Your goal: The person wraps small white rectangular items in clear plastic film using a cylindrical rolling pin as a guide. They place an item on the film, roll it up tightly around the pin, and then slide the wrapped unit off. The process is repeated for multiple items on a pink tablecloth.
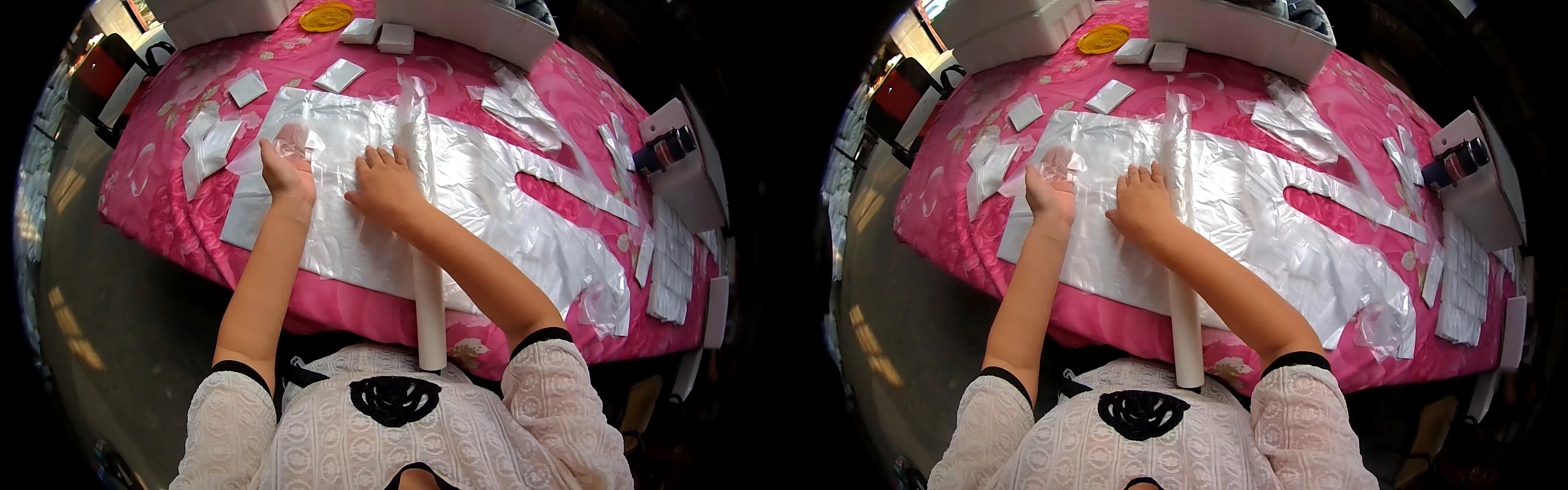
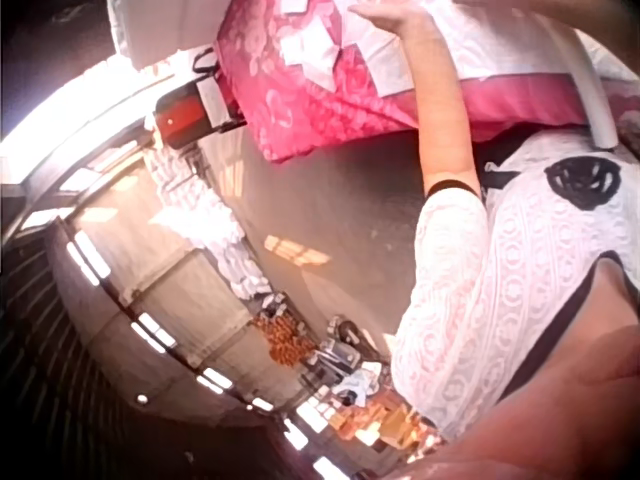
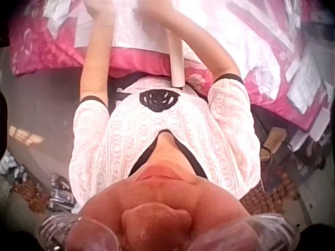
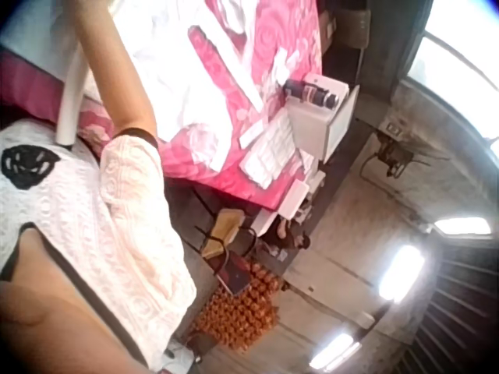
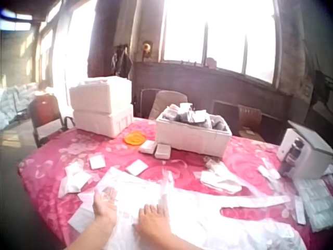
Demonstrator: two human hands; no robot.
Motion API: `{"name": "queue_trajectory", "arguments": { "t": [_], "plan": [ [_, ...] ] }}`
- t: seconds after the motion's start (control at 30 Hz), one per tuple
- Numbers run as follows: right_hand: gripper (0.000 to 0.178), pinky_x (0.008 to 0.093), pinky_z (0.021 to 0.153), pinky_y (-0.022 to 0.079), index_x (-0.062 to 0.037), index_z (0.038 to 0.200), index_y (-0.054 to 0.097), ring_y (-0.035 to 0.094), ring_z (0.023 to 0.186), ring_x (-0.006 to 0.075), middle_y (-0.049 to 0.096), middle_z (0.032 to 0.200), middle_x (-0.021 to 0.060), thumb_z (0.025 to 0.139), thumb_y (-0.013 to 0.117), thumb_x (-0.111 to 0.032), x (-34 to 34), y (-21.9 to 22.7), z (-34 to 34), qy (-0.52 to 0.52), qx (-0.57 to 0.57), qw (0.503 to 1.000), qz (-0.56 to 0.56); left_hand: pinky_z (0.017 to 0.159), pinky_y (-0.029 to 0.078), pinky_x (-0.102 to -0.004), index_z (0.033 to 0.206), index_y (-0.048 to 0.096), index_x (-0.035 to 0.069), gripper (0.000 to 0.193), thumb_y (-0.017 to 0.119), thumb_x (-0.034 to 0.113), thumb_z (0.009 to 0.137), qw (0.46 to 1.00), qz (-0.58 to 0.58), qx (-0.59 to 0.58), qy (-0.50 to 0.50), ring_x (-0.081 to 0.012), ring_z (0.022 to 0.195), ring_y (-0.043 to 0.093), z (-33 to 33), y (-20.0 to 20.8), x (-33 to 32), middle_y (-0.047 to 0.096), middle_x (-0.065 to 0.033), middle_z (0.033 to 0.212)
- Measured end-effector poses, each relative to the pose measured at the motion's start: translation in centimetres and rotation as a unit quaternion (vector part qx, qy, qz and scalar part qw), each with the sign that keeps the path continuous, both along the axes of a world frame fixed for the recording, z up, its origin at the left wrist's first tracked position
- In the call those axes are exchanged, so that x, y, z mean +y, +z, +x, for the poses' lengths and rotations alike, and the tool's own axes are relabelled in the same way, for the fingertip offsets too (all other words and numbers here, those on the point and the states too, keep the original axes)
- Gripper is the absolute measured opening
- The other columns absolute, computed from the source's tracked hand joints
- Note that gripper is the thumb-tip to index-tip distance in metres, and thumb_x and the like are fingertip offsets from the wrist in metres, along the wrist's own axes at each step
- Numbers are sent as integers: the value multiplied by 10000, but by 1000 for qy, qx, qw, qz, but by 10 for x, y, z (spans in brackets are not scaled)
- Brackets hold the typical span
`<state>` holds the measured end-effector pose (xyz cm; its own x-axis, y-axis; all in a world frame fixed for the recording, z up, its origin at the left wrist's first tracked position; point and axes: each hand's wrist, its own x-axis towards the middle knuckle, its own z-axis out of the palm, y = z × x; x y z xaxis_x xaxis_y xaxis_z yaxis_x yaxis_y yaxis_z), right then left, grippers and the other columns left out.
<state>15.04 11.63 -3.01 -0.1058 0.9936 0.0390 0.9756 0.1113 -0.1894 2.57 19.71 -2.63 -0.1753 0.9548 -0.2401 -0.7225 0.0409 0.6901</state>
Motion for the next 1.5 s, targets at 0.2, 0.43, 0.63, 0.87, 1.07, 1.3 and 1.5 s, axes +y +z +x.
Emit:
{"name": "queue_trajectory", "arguments": {
  "t": [0.2,0.43,0.63,0.87,1.07,1.3,1.5],
  "plan": [
    [557,447,1075,172,3,1214,474,349,1251,313,444,1283,184,819,555,-382,-30,18,-3,87,25,995,-41,900,362,-294,1133,557,33,489,282,396,955,929,111,340,-97,-181,1031,496,25,-1,-19,558,-99,1099],
    [505,406,1072,209,-50,1260,457,307,1283,301,385,1350,136,858,496,-354,-103,22,91,105,84,990,37,900,407,-339,1222,429,-53,662,626,394,775,675,298,618,-271,-332,1040,517,56,-12,-54,543,-225,1099],
    [521,386,1051,256,-72,1312,405,281,1296,313,330,1390,136,872,444,-349,-142,15,140,35,211,976,37,1067,138,-495,1311,313,-54,875,602,529,726,402,435,745,-306,-354,1326,161,48,-20,-86,192,-230,1414],
    [546,387,1050,256,-65,1320,389,276,1297,321,328,1389,142,867,433,-367,-149,9,146,35,208,976,50,1046,221,-483,1174,512,41,515,630,276,731,422,559,635,-326,-294,1208,392,36,-12,-87,436,-143,1286],
    [549,396,1046,259,-70,1315,397,276,1295,330,337,1382,149,860,459,-371,-148,7,146,31,205,977,56,940,385,-410,1107,553,29,388,601,85,727,540,560,560,-286,-276,1049,518,49,-4,-85,549,-119,1148],
    [559,417,1052,236,-101,1321,401,240,1311,334,323,1397,122,851,475,-394,-145,11,142,46,154,985,55,941,375,-374,1089,561,25,359,581,96,737,470,546,630,-290,-299,1088,476,68,-14,-90,512,-124,1202],
    [547,438,1066,182,-101,1305,426,177,1333,328,242,1435,126,858,449,-414,-118,12,94,92,163,982,37,863,434,-344,992,606,26,288,552,-17,712,598,476,596,-246,-273,997,543,11,10,-82,592,-95,1086]
  ]
}}
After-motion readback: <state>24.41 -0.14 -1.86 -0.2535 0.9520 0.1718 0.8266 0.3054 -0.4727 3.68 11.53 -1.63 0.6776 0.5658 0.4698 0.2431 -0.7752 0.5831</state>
